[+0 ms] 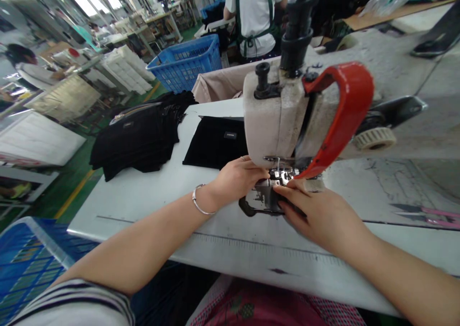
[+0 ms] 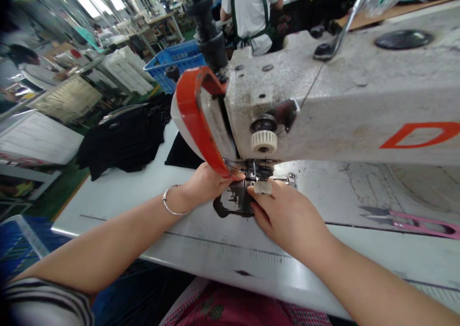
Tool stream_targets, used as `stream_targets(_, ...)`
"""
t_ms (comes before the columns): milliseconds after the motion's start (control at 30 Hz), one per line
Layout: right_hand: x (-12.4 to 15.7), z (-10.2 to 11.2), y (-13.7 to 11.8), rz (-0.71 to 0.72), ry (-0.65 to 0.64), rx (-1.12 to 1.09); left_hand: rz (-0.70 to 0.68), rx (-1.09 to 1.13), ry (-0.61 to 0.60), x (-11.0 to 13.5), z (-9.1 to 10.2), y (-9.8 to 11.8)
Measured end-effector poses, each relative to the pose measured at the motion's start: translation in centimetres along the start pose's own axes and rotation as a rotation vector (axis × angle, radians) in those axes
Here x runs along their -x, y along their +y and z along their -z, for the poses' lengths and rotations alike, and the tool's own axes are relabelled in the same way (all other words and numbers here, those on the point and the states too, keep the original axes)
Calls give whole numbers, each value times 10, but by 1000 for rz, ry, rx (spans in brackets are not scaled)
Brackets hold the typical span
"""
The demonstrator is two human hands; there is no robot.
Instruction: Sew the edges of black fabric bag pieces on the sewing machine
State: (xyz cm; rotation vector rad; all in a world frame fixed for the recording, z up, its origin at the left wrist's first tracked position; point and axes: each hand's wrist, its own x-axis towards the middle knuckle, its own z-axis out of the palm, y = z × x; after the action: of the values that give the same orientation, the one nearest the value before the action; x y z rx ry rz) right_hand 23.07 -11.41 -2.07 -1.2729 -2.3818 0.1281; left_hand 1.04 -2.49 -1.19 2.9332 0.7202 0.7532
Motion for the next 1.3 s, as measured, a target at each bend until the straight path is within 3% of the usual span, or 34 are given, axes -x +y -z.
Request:
stream_targets(333, -1, 0, -2, -29, -19, -7, 61, -5, 50, -1, -3, -4)
stream_targets(600, 0, 0, 1, -16, -7, -37, 59, -9, 8, -1, -2, -8)
stream_targets(767, -1, 6, 12, -14, 197, -41, 98, -158, -200, -5, 11, -16)
stream_targets(900, -3, 12, 15, -62, 146, -13, 81, -292, -408, -8, 30, -6)
stream_targets(1033, -2, 17, 15, -45, 97, -68, 203, -76, -563, -7, 47, 22)
stream_targets(1167, -4, 14, 16, -52, 138, -25, 454, 254, -547, -8, 52, 44)
stream_targets(1300, -4, 8, 11, 29, 119, 65, 565, 364, -524, -13, 52, 50)
